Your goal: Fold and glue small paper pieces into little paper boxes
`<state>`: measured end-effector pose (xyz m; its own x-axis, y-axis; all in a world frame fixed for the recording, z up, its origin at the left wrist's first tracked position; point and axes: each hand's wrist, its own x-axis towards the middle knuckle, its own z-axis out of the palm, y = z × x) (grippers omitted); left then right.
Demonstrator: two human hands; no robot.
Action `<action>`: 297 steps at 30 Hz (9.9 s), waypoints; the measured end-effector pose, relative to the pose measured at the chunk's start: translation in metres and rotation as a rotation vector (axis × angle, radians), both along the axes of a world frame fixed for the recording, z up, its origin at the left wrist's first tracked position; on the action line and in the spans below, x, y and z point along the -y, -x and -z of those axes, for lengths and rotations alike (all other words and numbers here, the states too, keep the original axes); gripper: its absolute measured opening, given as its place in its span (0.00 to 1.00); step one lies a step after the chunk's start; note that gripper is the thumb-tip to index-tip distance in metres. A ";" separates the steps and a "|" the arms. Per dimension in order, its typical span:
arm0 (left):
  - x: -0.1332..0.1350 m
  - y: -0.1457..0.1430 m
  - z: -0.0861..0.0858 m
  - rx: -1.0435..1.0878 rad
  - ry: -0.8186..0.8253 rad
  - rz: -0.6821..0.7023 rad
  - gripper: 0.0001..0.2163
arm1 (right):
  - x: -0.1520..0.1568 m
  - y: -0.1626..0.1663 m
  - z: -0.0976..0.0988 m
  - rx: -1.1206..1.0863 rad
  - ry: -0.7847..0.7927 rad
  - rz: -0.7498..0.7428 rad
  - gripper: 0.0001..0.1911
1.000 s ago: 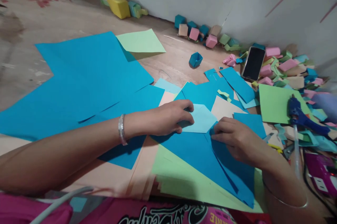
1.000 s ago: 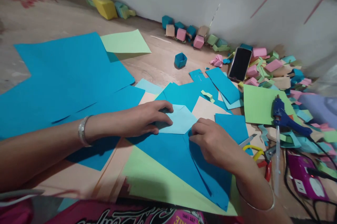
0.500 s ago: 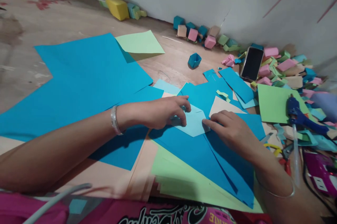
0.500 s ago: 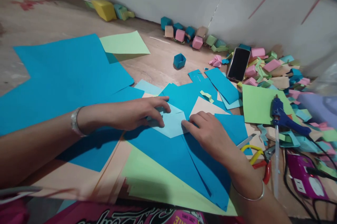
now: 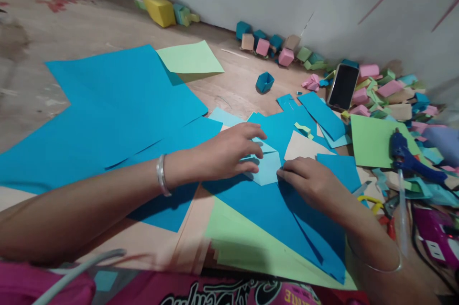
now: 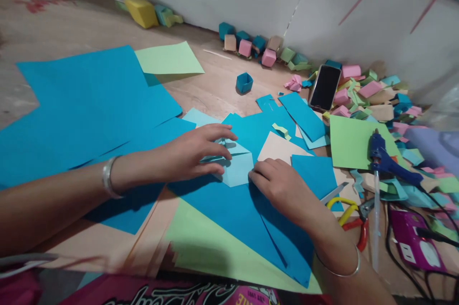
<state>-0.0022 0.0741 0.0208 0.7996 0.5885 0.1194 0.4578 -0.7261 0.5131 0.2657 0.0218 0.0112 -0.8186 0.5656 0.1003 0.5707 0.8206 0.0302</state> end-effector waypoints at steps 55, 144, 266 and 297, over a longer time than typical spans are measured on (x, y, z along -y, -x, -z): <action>0.010 0.006 -0.004 -0.169 0.085 0.027 0.10 | 0.015 0.029 0.012 -0.360 0.265 0.111 0.11; 0.074 0.008 0.038 -0.151 -0.340 0.111 0.28 | 0.001 0.036 0.029 -0.352 0.126 0.388 0.15; 0.071 0.000 0.033 -0.166 -0.294 0.090 0.24 | 0.055 0.038 -0.011 0.156 -0.143 0.318 0.19; 0.068 0.004 0.019 -0.078 -0.195 -0.131 0.11 | 0.031 0.037 0.008 0.014 -0.031 0.179 0.19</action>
<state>-0.0065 0.0058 0.0020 0.7291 0.6599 0.1815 0.5876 -0.7395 0.3285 0.2290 -0.0097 0.0030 -0.7063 0.6994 0.1091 0.7071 0.7043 0.0626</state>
